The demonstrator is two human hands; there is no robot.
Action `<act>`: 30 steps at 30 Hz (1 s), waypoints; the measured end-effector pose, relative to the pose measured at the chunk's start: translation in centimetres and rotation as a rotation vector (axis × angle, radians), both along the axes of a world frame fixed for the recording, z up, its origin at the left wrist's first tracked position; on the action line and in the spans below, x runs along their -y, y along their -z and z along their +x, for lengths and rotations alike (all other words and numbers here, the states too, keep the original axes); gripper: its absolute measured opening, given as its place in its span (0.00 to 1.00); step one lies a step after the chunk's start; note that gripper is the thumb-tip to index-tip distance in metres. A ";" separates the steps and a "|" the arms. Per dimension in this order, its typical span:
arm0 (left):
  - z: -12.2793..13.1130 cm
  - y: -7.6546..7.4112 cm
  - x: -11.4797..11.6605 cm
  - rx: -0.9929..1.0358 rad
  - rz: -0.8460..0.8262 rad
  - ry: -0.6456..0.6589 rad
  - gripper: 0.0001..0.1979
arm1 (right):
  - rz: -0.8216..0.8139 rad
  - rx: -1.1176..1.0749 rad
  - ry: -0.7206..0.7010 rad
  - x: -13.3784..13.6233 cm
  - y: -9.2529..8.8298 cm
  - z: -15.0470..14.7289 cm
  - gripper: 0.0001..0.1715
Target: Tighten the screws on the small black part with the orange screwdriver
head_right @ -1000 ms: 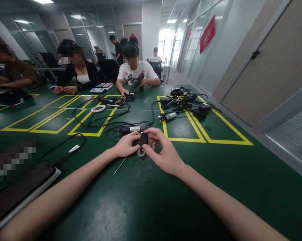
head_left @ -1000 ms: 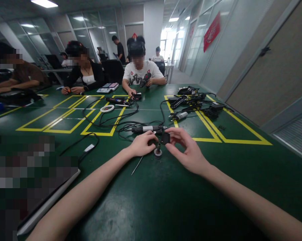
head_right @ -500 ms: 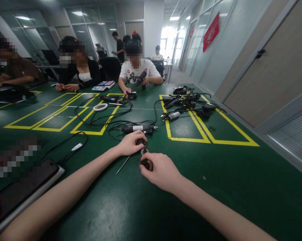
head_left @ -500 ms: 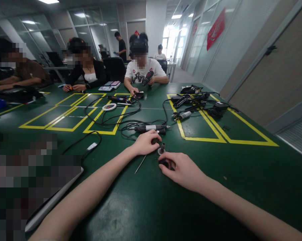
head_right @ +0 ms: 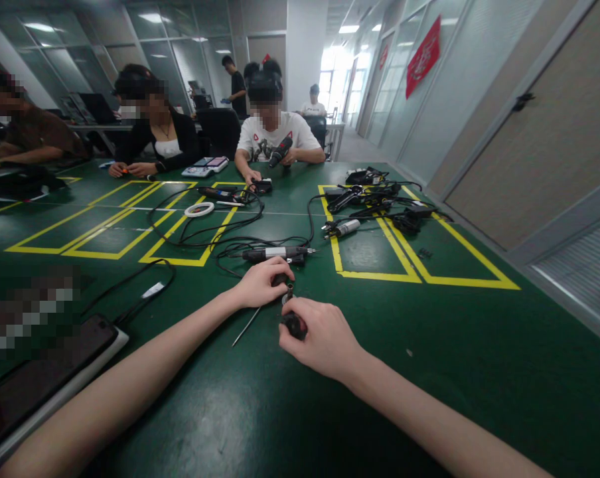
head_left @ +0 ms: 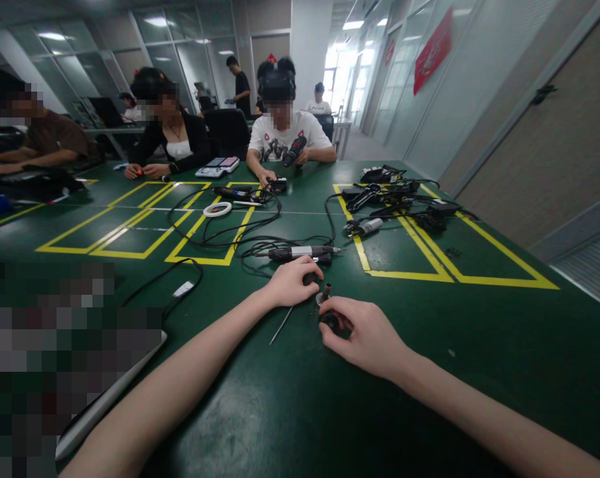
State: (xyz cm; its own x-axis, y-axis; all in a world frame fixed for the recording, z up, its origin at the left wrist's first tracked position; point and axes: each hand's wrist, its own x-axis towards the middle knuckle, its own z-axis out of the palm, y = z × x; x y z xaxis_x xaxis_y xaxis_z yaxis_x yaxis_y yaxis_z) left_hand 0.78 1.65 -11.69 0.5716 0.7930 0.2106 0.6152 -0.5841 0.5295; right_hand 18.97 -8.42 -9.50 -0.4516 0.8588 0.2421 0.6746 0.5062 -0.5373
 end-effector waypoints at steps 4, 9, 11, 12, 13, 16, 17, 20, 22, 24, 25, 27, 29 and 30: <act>0.0 0.0 0.0 0.008 0.003 0.009 0.11 | 0.004 -0.014 -0.020 0.0 -0.1 0.1 0.04; 0.0 0.0 0.0 0.002 0.010 0.003 0.12 | 0.011 -0.141 -0.005 -0.1 -0.7 0.9 0.07; 0.0 0.0 0.0 0.007 0.006 0.006 0.11 | -0.040 -0.227 0.018 -0.2 -1.0 1.5 0.10; 0.0 0.0 0.0 0.010 0.005 0.011 0.11 | -0.068 -0.269 0.026 -0.3 -1.1 1.8 0.11; 0.0 -0.1 0.0 0.013 0.004 0.015 0.11 | -0.084 -0.308 0.035 -0.4 -1.2 2.2 0.13; 0.0 -0.1 0.0 0.007 0.006 0.020 0.11 | -0.073 -0.363 0.056 -0.9 -0.9 3.5 0.18; 0.0 -0.2 -0.1 0.001 0.006 0.018 0.11 | -0.069 -0.365 0.057 -1.1 -0.7 3.9 0.19; 0.0 -0.2 -0.1 -0.007 0.000 0.006 0.11 | -0.119 -0.359 0.071 -1.8 0.1 5.0 0.16; 0.0 -0.3 -0.1 -0.003 -0.002 0.003 0.12 | -0.180 -0.353 0.104 -2.1 0.7 5.3 0.13; -0.1 -0.3 -0.1 -0.003 0.000 0.004 0.12 | -0.212 -0.352 0.119 -2.4 1.2 5.4 0.12; -0.1 -0.2 -0.1 -0.004 0.001 0.005 0.12 | -0.222 -0.347 0.116 -2.5 1.4 5.4 0.12; -0.1 -0.2 -0.1 -0.006 0.003 0.003 0.12 | -0.227 -0.309 0.090 -2.7 1.5 5.4 0.12; -0.2 -0.1 -0.1 -0.003 0.004 0.001 0.11 | -0.199 -0.256 0.051 -2.8 1.5 5.4 0.13; -0.2 -0.1 -0.1 0.002 0.003 0.001 0.11 | -0.176 -0.236 0.030 -2.8 1.4 5.4 0.16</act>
